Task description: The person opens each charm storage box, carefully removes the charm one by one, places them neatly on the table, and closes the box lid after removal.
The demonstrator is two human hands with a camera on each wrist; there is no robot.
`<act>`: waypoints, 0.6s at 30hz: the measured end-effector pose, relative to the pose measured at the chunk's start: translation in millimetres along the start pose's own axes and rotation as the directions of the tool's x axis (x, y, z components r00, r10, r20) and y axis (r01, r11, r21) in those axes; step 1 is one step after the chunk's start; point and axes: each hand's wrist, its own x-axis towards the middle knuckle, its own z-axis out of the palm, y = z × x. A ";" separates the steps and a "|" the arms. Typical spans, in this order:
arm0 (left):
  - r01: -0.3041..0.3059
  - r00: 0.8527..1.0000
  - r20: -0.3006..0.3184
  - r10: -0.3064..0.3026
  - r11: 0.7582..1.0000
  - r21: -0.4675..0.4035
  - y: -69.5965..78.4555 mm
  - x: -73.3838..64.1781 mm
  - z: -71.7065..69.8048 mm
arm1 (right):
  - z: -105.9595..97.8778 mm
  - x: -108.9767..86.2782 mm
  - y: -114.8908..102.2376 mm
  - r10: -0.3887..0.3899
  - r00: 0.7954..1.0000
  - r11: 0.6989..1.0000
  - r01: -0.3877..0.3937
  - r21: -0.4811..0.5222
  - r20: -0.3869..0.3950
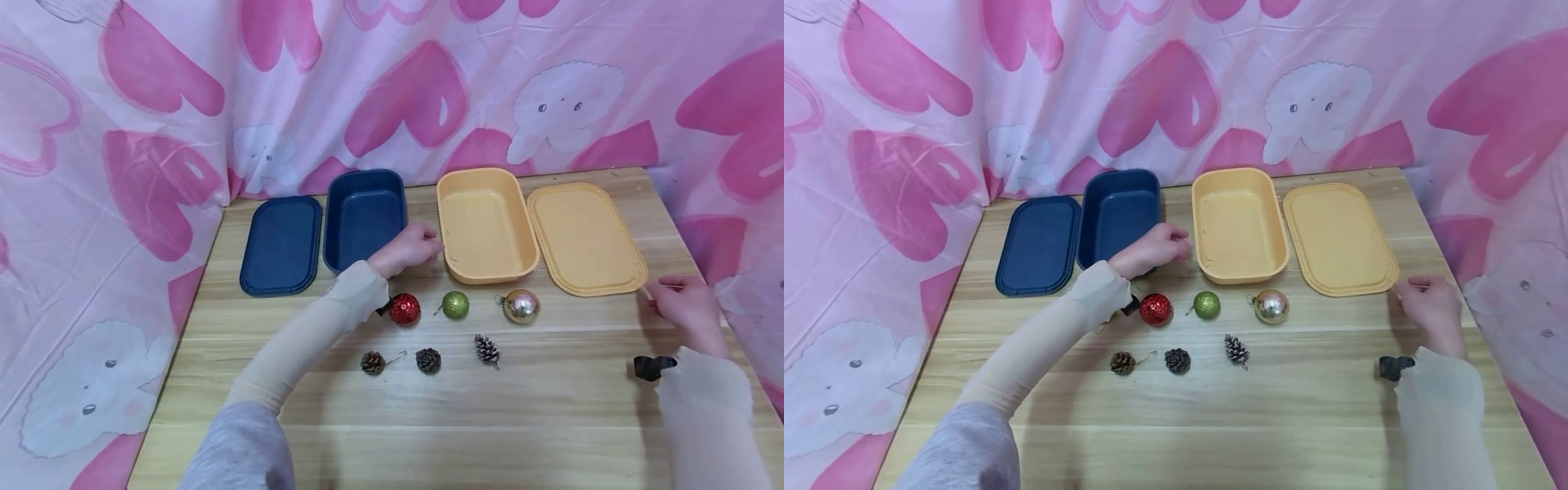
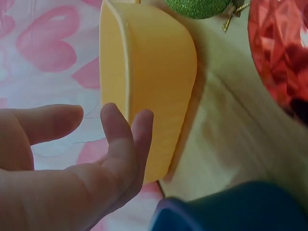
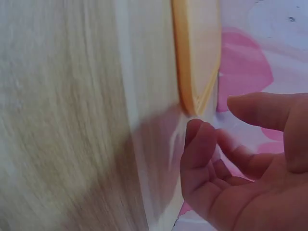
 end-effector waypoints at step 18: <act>0.234 0.971 0.153 -0.182 0.850 -0.473 -6.8 24.2 11.4 | -1.1 13.9 -6.6 0.127 0.976 0.992 -0.127 -0.008 0.179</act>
